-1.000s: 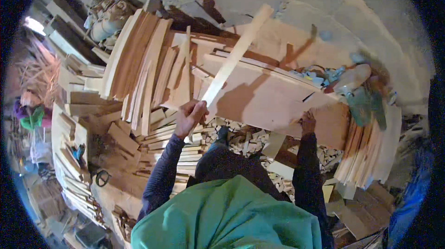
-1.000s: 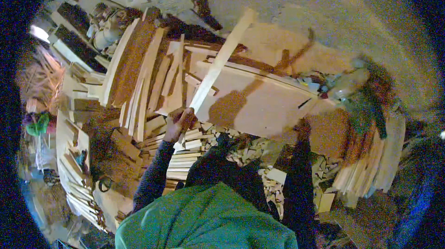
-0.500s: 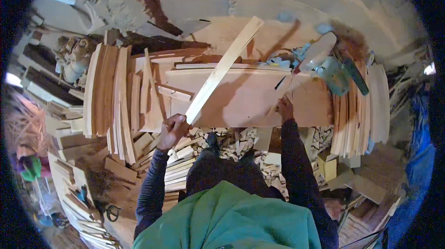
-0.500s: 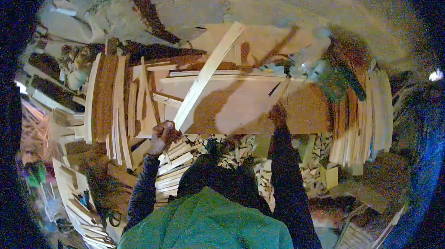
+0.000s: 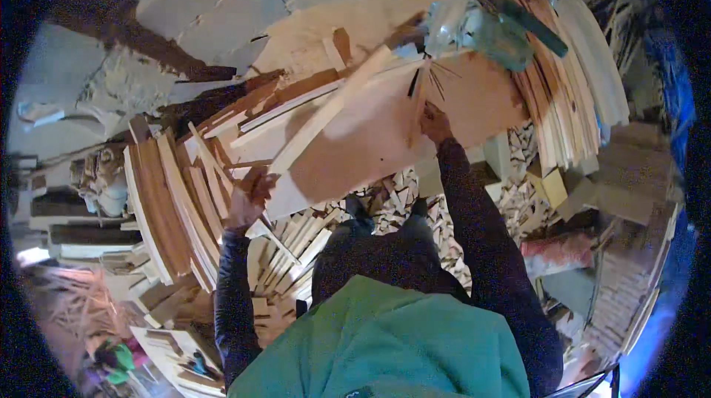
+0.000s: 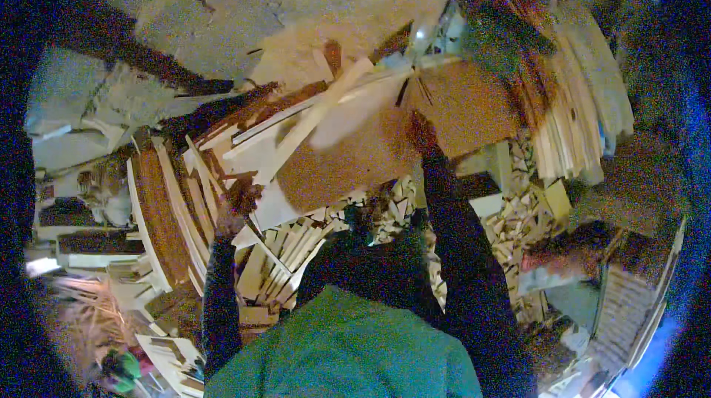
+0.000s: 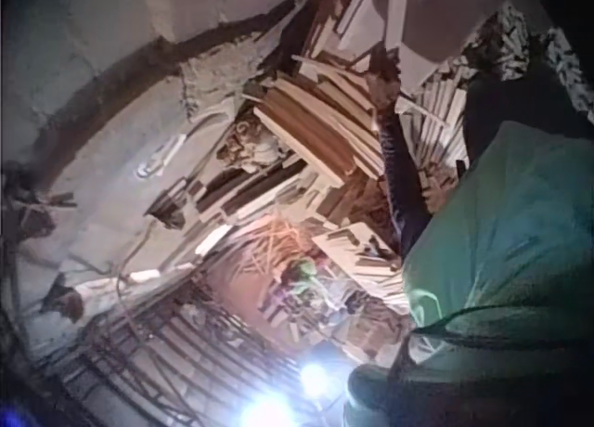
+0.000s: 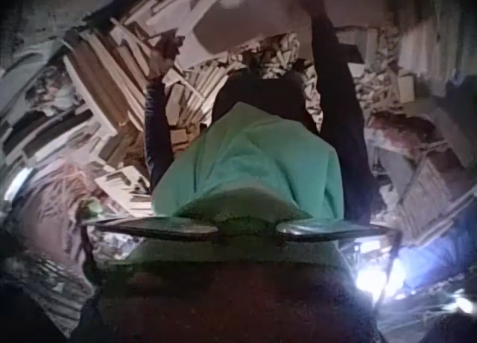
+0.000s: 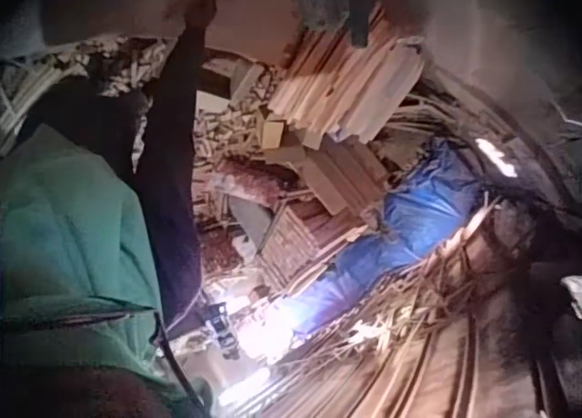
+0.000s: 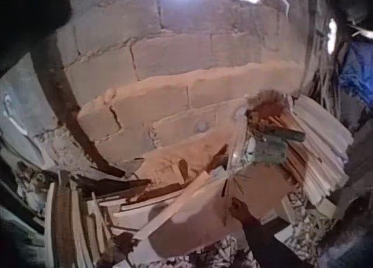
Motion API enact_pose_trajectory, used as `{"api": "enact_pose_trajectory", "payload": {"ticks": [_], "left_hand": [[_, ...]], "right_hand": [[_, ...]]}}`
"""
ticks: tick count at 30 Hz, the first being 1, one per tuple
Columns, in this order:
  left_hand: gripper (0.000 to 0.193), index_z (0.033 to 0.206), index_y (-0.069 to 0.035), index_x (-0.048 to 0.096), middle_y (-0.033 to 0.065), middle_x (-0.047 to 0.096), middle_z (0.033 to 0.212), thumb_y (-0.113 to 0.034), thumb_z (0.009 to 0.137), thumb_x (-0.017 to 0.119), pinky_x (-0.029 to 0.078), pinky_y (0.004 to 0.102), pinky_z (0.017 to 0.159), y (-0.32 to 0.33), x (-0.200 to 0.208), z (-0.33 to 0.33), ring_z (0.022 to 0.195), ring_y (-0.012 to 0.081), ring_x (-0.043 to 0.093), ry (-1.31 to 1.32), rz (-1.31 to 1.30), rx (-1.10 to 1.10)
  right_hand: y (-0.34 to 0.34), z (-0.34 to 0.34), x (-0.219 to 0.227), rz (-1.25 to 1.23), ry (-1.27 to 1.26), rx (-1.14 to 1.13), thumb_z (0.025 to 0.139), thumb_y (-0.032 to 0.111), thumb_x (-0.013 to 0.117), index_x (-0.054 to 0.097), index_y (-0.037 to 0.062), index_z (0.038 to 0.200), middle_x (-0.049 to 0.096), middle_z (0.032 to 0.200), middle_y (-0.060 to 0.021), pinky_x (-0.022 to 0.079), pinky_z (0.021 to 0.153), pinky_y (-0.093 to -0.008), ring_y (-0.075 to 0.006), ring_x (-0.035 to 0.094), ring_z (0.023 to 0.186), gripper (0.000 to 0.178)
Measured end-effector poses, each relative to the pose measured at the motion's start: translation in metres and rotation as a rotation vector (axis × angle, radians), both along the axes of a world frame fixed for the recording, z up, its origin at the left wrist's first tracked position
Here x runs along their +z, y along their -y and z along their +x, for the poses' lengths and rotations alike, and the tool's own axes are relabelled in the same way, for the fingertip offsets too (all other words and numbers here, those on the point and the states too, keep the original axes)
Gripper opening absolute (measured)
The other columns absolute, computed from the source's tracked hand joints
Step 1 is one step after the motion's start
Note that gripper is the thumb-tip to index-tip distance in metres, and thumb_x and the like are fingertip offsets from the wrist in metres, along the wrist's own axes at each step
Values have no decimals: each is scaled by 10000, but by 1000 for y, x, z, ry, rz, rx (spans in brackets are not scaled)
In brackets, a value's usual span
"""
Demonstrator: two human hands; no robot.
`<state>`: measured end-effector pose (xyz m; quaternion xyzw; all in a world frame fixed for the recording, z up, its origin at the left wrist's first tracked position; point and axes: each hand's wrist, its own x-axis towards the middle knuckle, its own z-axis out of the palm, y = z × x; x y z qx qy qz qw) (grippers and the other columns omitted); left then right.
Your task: Cutting wood slats to size using a circular saw on a workbench in a workshop.
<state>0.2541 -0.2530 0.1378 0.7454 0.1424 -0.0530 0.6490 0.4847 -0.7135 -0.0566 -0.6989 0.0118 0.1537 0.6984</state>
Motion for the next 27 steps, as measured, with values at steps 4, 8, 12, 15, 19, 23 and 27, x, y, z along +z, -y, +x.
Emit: {"api": "enact_pose_trajectory", "payload": {"ticks": [4, 8, 12, 15, 19, 23, 27], "left_hand": [[289, 1118, -88, 562, 120, 616, 1040, -120, 831, 572, 502, 386, 610, 12, 11, 60, 845, 271, 622, 654, 1181, -520], [206, 996, -80, 582, 119, 602, 1025, -89, 790, 577, 491, 449, 691, 41, 0, 101, 868, 333, 606, 425, 1088, -427], [266, 1052, -46, 579, 164, 562, 967, -140, 804, 595, 482, 439, 791, 41, -22, 122, 932, 341, 553, 487, 1279, -299], [289, 1057, -34, 576, 154, 557, 932, -153, 793, 592, 481, 431, 796, 61, -33, 155, 934, 340, 539, 762, 1378, -201], [327, 1055, -37, 575, 144, 562, 947, -175, 760, 608, 467, 472, 798, 67, -51, 175, 911, 358, 546, 803, 1373, -59], [297, 1034, -37, 569, 145, 559, 946, -184, 777, 592, 461, 480, 799, 67, -65, 178, 922, 362, 549, 744, 1419, -107], [268, 1022, -41, 557, 144, 556, 941, -191, 800, 568, 457, 491, 782, 77, -78, 193, 927, 358, 549, 636, 1252, -46]], "right_hand": [[39, 4, -33, -352, 500, -52, 897, 69, 484, 515, 82, 1270, 583, 742, 14, 403, 461, -243, -58, 455, 525, 375], [53, 10, -54, -602, 372, -49, 874, 61, 489, 525, 83, 1265, 571, 746, 38, 396, 479, -232, -54, 447, 542, 393], [16, 4, -28, -407, 310, 23, 859, 50, 497, 524, 86, 1275, 564, 752, 55, 398, 493, -217, -50, 457, 564, 419], [26, 3, -31, -429, 359, -15, 860, 60, 508, 517, 82, 1286, 565, 757, 52, 410, 498, -223, -52, 465, 574, 426], [31, 2, -30, -582, 431, -21, 882, 98, 531, 485, 90, 1333, 575, 767, 36, 439, 511, -242, -60, 483, 589, 453], [30, 3, -11, -614, 312, 30, 903, 107, 517, 472, 118, 1357, 579, 769, 29, 446, 519, -246, -67, 489, 594, 456], [31, 5, -9, -555, 369, -23, 894, 85, 515, 494, 103, 1330, 568, 758, 28, 447, 530, -245, -74, 488, 602, 438]]}}
